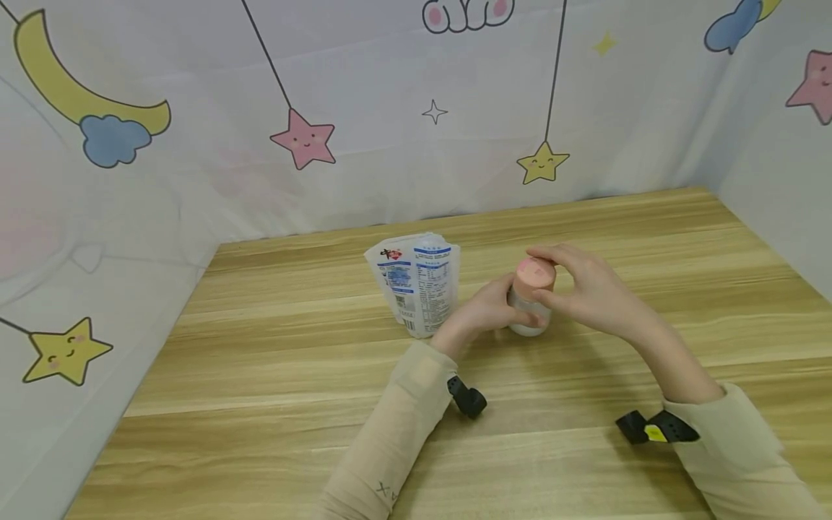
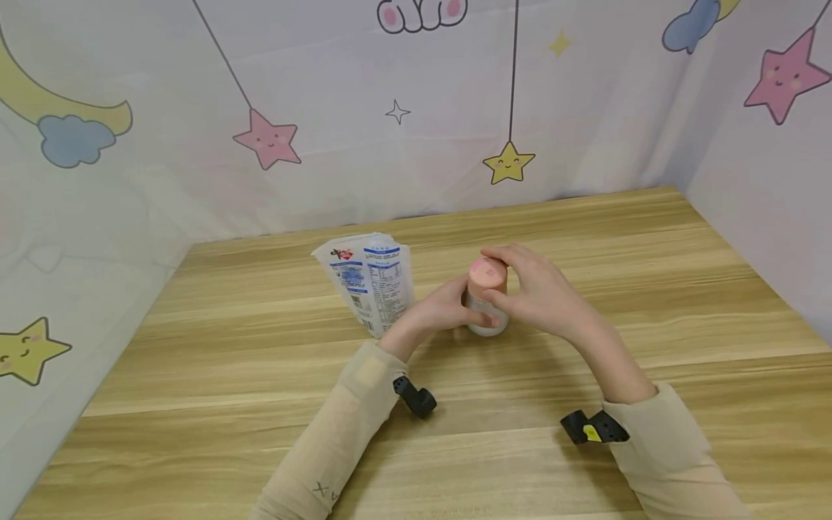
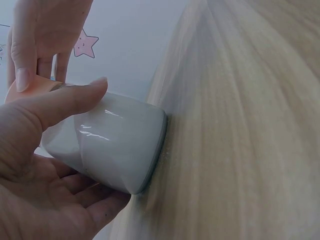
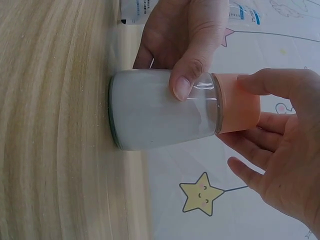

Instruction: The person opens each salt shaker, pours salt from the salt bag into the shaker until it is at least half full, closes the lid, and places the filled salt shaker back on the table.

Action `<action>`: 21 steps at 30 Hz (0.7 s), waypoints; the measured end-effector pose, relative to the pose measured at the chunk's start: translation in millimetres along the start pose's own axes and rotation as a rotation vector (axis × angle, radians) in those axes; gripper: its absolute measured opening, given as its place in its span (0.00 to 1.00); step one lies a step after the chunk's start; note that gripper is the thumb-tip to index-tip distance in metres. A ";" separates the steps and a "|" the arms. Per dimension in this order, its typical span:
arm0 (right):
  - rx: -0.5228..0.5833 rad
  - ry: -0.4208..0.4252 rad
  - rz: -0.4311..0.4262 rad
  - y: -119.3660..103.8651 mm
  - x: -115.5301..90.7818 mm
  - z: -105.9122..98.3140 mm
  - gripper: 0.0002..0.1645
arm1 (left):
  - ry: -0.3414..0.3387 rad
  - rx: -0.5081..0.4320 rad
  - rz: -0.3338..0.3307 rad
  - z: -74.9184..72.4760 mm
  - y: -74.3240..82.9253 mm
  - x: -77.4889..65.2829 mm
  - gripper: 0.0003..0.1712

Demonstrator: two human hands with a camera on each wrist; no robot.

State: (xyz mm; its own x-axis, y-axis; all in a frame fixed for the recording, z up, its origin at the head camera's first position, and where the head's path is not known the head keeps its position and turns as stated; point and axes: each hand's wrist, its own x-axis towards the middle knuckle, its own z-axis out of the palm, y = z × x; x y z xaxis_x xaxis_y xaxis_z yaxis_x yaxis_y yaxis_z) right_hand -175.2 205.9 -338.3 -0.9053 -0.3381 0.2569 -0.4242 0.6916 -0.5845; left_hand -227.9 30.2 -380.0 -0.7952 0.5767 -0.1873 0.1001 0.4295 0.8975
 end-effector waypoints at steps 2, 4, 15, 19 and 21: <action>-0.001 0.001 -0.001 -0.3 -0.1 -0.1 0.35 | 0.000 0.000 0.001 0.0 0.0 -0.1 0.41; 0.000 0.003 -0.001 -0.3 -0.2 -0.1 0.35 | 0.002 0.000 0.001 0.0 -0.1 -0.1 0.40; 0.001 0.013 -0.015 0.7 0.5 0.7 0.34 | -0.003 -0.008 0.010 -0.2 -1.2 0.6 0.40; -0.005 0.019 -0.022 0.9 1.1 1.3 0.33 | -0.003 -0.002 0.013 -0.4 -1.0 -0.1 0.40; -0.007 0.023 -0.025 1.0 1.4 1.5 0.33 | 0.001 -0.002 0.011 -0.4 -1.0 -0.2 0.40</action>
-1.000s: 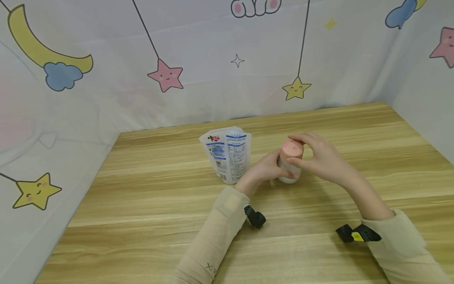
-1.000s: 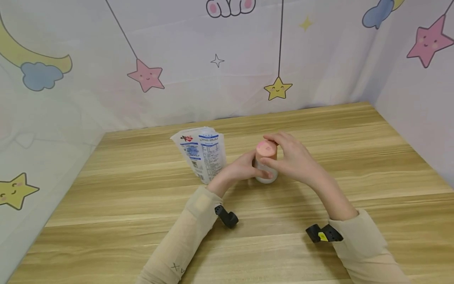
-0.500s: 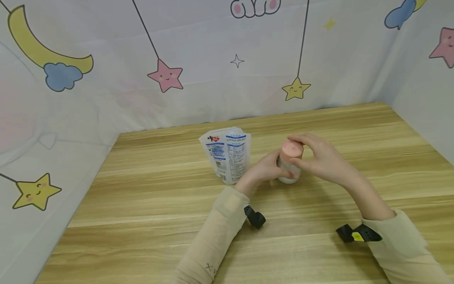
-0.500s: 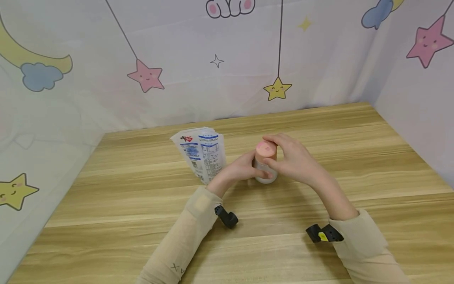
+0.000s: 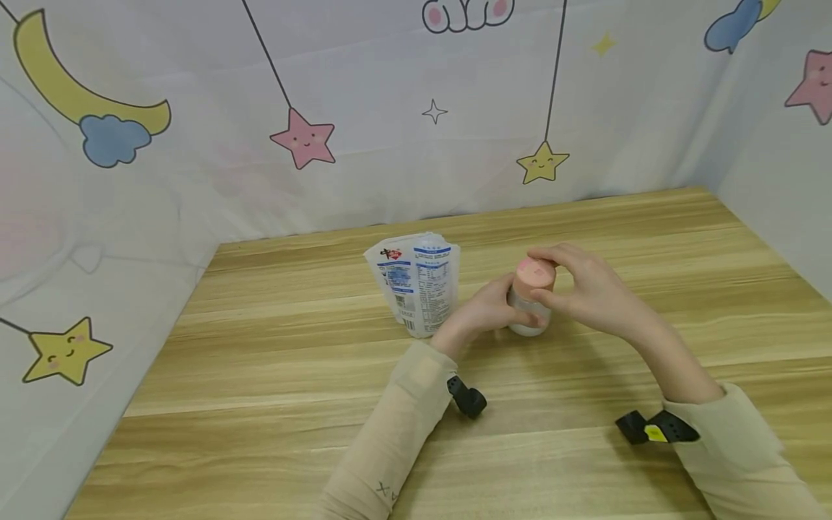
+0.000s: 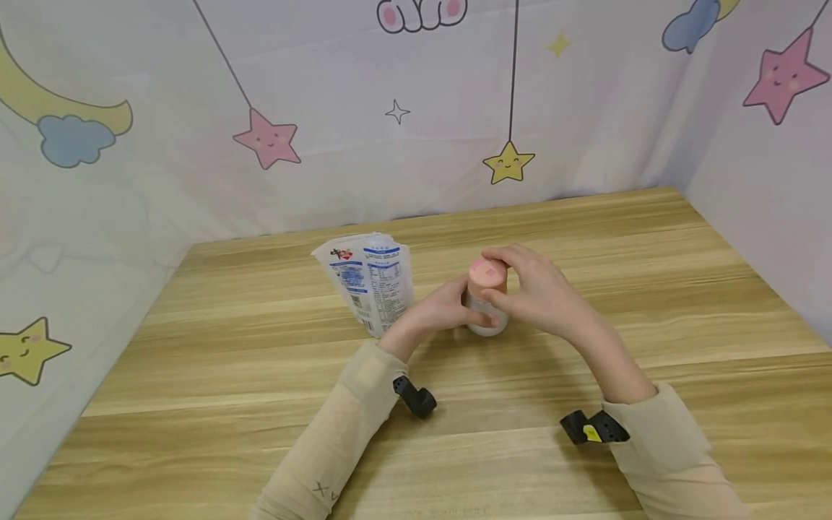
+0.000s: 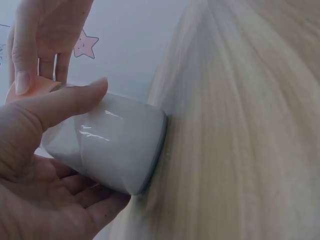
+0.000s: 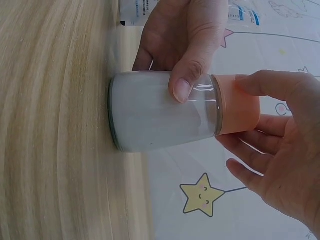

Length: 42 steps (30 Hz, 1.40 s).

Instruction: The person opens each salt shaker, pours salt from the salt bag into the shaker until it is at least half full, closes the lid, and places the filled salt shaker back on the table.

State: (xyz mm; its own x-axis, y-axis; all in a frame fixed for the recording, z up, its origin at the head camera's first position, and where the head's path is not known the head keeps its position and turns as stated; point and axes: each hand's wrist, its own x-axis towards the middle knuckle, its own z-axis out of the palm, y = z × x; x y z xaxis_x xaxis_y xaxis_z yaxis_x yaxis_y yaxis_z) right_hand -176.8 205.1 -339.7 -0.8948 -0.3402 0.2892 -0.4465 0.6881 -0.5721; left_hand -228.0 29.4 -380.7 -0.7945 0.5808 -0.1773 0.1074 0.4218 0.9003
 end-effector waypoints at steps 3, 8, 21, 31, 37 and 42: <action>-0.007 0.009 0.003 -0.5 -0.4 0.0 0.33 | 0.005 -0.001 -0.006 0.7 0.3 0.0 0.40; -0.026 0.029 0.029 -2.0 -1.3 -0.7 0.32 | 0.010 0.021 -0.006 1.0 2.7 0.1 0.41; -0.084 0.101 0.038 -5.7 -2.9 2.7 0.30 | 0.024 0.059 -0.001 2.2 6.0 -1.0 0.40; -0.080 0.104 -0.004 -1.3 -2.3 10.0 0.31 | 0.016 0.045 -0.011 3.8 -1.2 -3.3 0.45; -0.063 0.120 -0.020 0.4 -2.2 13.6 0.32 | 0.064 0.023 -0.014 9.4 -3.2 -4.5 0.47; -0.063 0.127 -0.023 0.8 -3.4 16.2 0.34 | 0.115 0.018 -0.015 12.4 -0.9 -10.3 0.47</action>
State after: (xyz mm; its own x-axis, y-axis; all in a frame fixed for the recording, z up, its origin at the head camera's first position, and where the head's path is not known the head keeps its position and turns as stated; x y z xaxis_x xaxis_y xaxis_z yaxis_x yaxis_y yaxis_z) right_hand -174.2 196.5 -353.5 -0.8748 -0.2750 0.3989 -0.4621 0.7213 -0.5160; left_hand -212.5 31.7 -384.6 -0.8594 0.4909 -0.1428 0.1051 0.4430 0.8904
